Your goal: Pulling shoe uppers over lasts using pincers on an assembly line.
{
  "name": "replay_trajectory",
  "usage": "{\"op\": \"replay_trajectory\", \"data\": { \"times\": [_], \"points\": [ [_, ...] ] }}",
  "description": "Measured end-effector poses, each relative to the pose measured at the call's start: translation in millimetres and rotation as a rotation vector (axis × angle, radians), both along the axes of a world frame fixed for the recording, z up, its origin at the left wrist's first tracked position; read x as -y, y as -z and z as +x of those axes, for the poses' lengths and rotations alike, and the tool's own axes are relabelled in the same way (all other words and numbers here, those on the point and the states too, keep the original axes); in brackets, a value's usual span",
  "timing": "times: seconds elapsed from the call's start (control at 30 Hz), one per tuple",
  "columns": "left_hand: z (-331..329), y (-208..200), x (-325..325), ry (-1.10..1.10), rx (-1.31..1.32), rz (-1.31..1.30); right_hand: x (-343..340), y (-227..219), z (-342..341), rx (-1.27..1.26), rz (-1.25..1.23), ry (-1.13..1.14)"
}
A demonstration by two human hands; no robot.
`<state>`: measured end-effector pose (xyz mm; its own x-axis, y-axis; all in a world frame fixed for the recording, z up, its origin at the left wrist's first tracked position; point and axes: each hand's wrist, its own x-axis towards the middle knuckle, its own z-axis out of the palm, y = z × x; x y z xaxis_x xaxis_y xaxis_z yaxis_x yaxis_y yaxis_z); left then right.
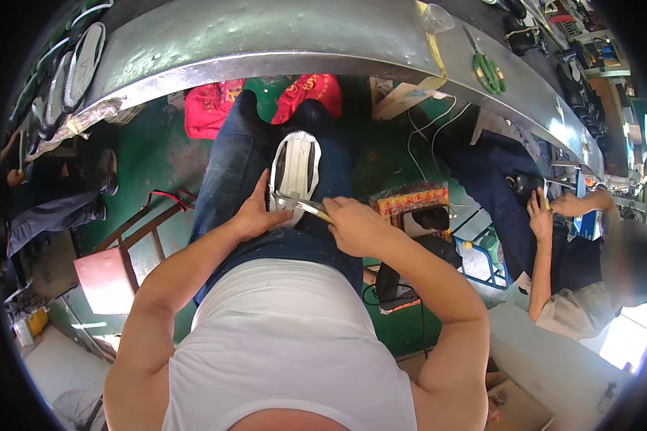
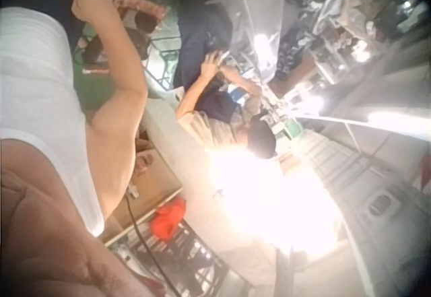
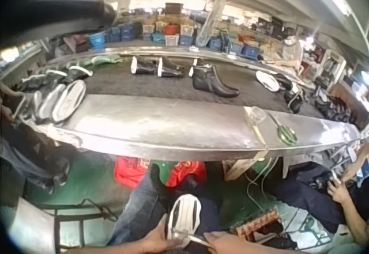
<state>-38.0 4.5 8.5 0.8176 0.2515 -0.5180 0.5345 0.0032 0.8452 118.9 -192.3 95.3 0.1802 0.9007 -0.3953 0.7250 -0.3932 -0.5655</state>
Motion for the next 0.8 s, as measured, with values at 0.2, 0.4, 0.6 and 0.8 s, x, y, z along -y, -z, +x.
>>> {"op": "replay_trajectory", "data": {
  "times": [0.2,0.4,0.6,0.8],
  "points": [
    [9.5,-9.0,7.9,0.071,-0.162,0.070,-15.9,1.4,7.0,0.304,-0.016,-0.144],
    [-6.3,42.9,31.0,-0.009,0.049,0.338,-97.4,-65.1,25.5,0.073,-0.747,-0.402],
    [14.3,8.2,23.3,-0.663,0.143,-0.740,-48.9,-1.6,27.6,0.055,-0.286,-0.212],
    [30.2,37.6,32.7,-0.615,0.000,0.062,-5.4,41.3,-10.0,0.014,0.014,0.069]
  ]
}}
